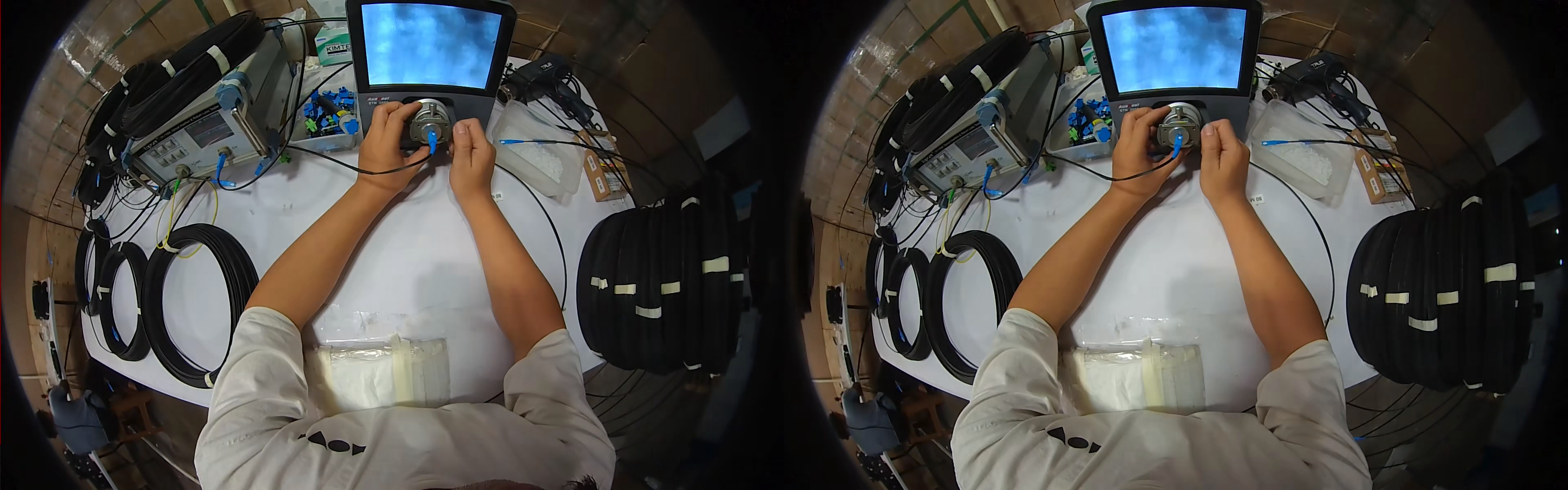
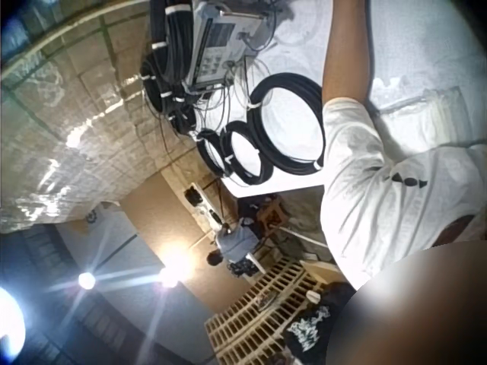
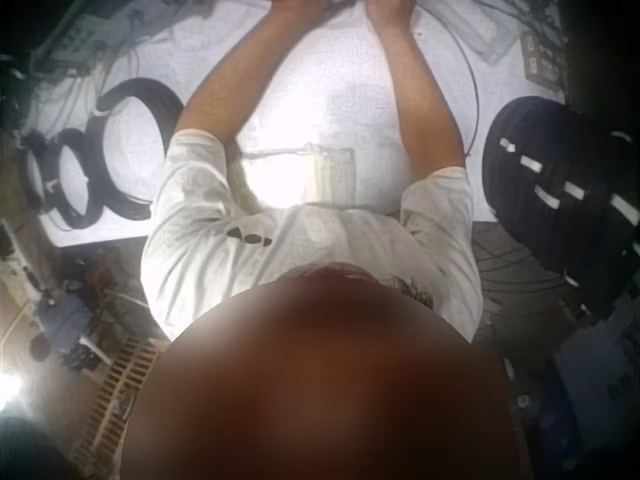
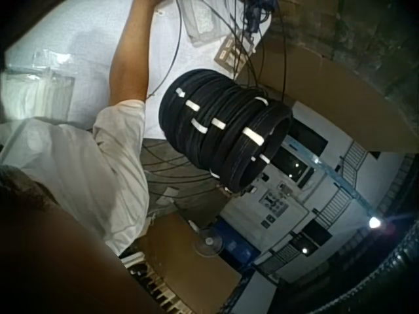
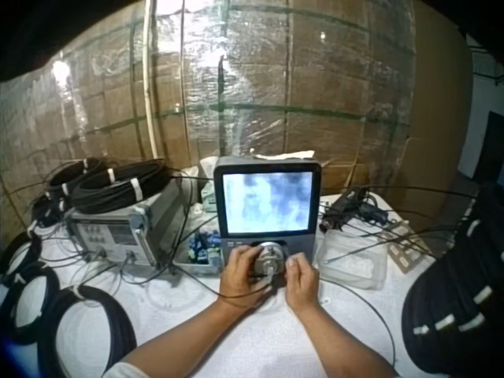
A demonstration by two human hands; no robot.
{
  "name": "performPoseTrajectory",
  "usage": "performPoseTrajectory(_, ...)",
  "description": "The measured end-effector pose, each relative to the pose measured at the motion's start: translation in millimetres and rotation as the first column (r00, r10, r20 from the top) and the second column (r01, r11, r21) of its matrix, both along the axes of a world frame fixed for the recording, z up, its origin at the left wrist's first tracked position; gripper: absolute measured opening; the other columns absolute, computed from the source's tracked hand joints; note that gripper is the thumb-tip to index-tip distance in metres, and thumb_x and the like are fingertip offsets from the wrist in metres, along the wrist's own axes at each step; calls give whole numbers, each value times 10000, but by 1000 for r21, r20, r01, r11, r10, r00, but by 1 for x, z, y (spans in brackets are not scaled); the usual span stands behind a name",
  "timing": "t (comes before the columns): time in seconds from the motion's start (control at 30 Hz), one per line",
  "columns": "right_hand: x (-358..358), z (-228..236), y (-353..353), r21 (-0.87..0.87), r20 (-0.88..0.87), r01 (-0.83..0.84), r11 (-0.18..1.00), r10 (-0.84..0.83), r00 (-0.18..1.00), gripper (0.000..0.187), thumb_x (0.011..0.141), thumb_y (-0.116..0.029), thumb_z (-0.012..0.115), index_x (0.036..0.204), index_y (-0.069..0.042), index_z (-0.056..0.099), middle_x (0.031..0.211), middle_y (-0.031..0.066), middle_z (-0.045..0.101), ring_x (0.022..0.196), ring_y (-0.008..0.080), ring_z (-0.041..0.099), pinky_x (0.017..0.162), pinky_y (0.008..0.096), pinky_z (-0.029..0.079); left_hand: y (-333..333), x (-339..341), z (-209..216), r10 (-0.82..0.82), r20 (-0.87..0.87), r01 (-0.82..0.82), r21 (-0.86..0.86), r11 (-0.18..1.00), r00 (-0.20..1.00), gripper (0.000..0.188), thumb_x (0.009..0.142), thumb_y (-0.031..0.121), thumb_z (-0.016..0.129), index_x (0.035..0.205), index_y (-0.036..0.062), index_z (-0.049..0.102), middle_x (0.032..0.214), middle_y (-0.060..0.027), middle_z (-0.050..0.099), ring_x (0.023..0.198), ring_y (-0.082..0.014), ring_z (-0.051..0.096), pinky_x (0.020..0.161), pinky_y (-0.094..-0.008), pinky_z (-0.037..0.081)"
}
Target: The recorder is inspecting and testing fiber optic cables using specialized factory equipment and a microscope display.
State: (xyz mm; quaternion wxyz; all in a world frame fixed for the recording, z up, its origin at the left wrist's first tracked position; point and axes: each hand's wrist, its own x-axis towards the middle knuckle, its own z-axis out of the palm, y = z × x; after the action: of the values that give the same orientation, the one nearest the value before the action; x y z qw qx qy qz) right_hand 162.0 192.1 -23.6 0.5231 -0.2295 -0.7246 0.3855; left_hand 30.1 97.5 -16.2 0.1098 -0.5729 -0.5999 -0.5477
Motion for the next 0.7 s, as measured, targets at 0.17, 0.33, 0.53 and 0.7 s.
performPoseTrajectory(0.17, 1, -2, 0, -3, 15, -24, 1000, 24, 1000, 316, 1093, -287, 499, 905, -47, 582, 664, 7, 548, 634, 95, 520, 584, 273, 409, 1, -1, 0, -1, 2, 1, 5, 1000, 1000, 738, 684, 71, 866, 1358, 89, 566, 1230, -165, 551, 1046, -359, 653, 838, -401, 576)
performPoseTrajectory(0.33, 3, -1, 3, 1, 0, -13, 1000, 13, 1000, 318, 1091, -293, 501, 908, -48, 586, 678, 4, 558, 644, 97, 532, 590, 274, 417, 2, 1, -1, -4, 21, 4, -1, 1000, 1000, 728, 690, 71, 863, 1354, 89, 568, 1229, -163, 550, 1032, -357, 654, 831, -403, 577)
performPoseTrajectory(0.53, -2, 1, -3, 1, -75, -26, 1000, 26, 997, 336, 1091, -308, 498, 909, -41, 588, 682, 10, 564, 656, 106, 544, 603, 276, 430, -1, -2, -1, 10, 1, -10, 4, 1000, 1000, 718, 700, 79, 865, 1355, 92, 571, 1229, -161, 549, 1027, -348, 660, 819, -392, 581)
performPoseTrajectory(0.7, 8, -2, 7, -42, 165, -43, 998, 49, 985, 311, 1089, -293, 495, 937, -40, 592, 726, 13, 580, 689, 105, 561, 628, 276, 445, 0, 2, 1, 3, 8, -3, 4, 1000, 1000, 706, 708, 77, 860, 1354, 92, 574, 1232, -159, 550, 1020, -343, 664, 813, -394, 583)
